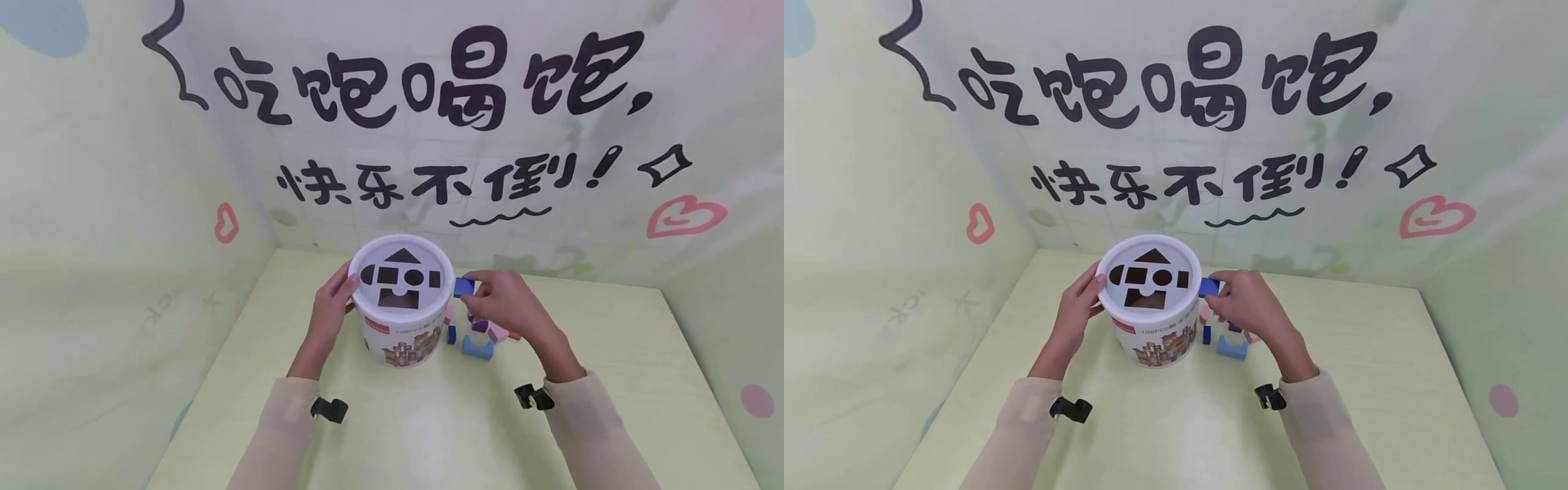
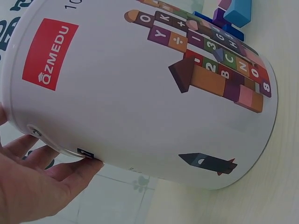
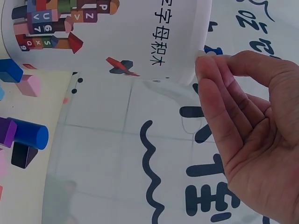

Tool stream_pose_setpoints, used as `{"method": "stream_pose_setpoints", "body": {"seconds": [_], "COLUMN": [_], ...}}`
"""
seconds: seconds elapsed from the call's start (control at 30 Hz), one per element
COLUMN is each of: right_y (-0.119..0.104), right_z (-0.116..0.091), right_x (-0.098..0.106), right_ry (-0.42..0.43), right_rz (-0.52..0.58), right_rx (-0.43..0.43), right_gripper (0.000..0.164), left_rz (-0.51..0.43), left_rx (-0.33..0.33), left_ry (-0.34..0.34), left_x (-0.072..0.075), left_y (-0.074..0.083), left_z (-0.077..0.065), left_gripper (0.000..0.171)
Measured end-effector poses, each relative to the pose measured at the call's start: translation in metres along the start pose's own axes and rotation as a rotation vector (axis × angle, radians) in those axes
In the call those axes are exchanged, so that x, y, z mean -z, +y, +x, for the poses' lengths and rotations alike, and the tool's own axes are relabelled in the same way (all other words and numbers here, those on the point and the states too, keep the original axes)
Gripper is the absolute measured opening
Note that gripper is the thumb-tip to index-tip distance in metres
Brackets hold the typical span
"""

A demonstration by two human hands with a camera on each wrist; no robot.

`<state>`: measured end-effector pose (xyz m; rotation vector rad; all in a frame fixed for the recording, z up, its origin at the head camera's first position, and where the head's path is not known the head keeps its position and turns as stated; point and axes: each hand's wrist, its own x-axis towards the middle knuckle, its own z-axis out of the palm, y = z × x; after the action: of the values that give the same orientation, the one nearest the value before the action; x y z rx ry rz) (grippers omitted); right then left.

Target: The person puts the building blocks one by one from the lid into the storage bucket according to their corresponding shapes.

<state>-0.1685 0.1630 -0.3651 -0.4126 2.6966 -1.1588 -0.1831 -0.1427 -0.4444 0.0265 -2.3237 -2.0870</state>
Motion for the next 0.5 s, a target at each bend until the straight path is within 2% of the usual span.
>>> {"method": "stream_pose_setpoints", "body": {"seconds": [0.13,0.5], "right_y": [-0.006,-0.026], "right_z": [0.007,0.025], "right_x": [0.0,-0.005], "right_ry": [-0.016,-0.039], "right_rz": [0.026,0.014], "right_rx": [-0.025,0.044], "right_gripper": [0.027,0.037], "left_rz": [0.012,0.005], "left_rx": [-0.003,0.002], "left_ry": [0.001,-0.004], "left_x": [-0.002,-0.003], "left_y": [0.001,0.002], "left_z": [0.001,0.001], "left_gripper": [0.051,0.051]}}
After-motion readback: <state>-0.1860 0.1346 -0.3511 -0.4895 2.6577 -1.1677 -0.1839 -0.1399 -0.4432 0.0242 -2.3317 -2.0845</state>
